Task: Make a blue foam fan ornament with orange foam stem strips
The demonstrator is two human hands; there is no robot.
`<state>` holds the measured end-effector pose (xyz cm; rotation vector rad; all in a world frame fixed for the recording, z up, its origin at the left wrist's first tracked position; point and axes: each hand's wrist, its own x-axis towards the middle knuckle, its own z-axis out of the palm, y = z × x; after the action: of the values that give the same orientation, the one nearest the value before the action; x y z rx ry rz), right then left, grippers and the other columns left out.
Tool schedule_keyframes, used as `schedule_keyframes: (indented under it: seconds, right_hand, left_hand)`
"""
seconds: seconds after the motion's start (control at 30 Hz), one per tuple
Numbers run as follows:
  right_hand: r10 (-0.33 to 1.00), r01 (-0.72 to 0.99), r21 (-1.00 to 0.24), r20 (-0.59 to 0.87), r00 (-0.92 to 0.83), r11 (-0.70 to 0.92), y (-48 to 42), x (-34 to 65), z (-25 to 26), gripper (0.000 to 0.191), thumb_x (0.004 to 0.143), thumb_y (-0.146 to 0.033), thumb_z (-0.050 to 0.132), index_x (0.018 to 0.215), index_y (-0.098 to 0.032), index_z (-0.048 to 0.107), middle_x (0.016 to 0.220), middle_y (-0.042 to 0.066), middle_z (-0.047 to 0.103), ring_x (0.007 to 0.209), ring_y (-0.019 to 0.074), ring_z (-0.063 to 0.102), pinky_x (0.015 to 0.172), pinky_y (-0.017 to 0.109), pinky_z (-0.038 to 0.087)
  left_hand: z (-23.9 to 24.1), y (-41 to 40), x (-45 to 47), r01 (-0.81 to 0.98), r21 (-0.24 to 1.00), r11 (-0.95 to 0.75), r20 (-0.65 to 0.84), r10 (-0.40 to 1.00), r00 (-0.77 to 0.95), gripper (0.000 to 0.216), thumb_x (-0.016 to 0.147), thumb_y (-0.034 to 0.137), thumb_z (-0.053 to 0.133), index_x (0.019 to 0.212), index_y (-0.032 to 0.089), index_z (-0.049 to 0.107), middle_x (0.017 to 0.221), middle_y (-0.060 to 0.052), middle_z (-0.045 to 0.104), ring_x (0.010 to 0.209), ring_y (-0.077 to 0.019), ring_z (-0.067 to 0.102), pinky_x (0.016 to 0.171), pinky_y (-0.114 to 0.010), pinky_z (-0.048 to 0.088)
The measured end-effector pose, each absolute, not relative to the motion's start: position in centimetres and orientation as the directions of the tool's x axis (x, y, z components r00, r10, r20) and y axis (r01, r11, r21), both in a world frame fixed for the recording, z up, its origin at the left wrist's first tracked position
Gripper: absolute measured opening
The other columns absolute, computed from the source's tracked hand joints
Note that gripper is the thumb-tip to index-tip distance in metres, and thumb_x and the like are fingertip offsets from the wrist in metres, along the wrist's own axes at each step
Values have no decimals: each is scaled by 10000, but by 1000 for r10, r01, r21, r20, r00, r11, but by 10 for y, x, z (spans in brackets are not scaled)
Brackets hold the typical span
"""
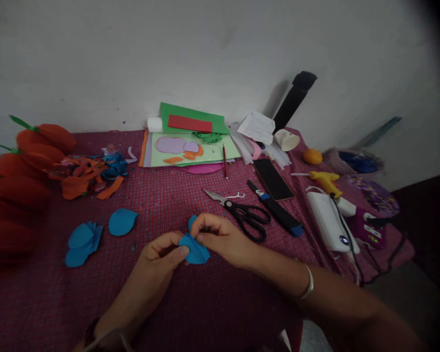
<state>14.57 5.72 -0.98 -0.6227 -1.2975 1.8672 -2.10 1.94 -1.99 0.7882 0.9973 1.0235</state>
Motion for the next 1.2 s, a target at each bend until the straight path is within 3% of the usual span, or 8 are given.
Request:
schedule_keyframes:
  seconds: [0.5,0.7,1.07,1.2]
  right_hand:
    - [781,-283,-923,-28,-624,-260,56,146,-14,268,834,-405,641,806,-157,544,669,-44,489,571,62,428,533,199,358]
    - [842,-286,-947,33,-538,-145,57,144,-9,212,822,-336,646,916,-184,532,736,-48,475,601,67,427,539,197,361]
    - [794,-262,-935,-32,-607,-238,56,146,-11,256,827,-397,639,817,-159,543,670,-50,476,574,64,428,539,208,351]
    - [806,-251,-947,-12,-592,-199,56,144,-12,172,851,-317,601,856,-160,531,697,-45,475,583,63,424,538,201,357]
  left_hand:
    - [-19,19,-20,-316,890,329,-279,941,193,129,678,285,748,627,191,675,591,33,579,584,-99,474,603,-230,410]
    - [-22,20,-20,-335,879,340,-291,938,189,132,686,300,746,655,189,681,610,24,591,601,-108,493,598,-235,406]
    - [-19,20,-20,-319,883,344,-303,937,173,122,659,288,756,635,193,684,584,37,578,568,-93,460,576,-223,387]
    - [-18,20,-20,-317,884,343,-301,937,176,119,660,289,757,635,194,690,588,33,587,574,-96,466,578,-224,387]
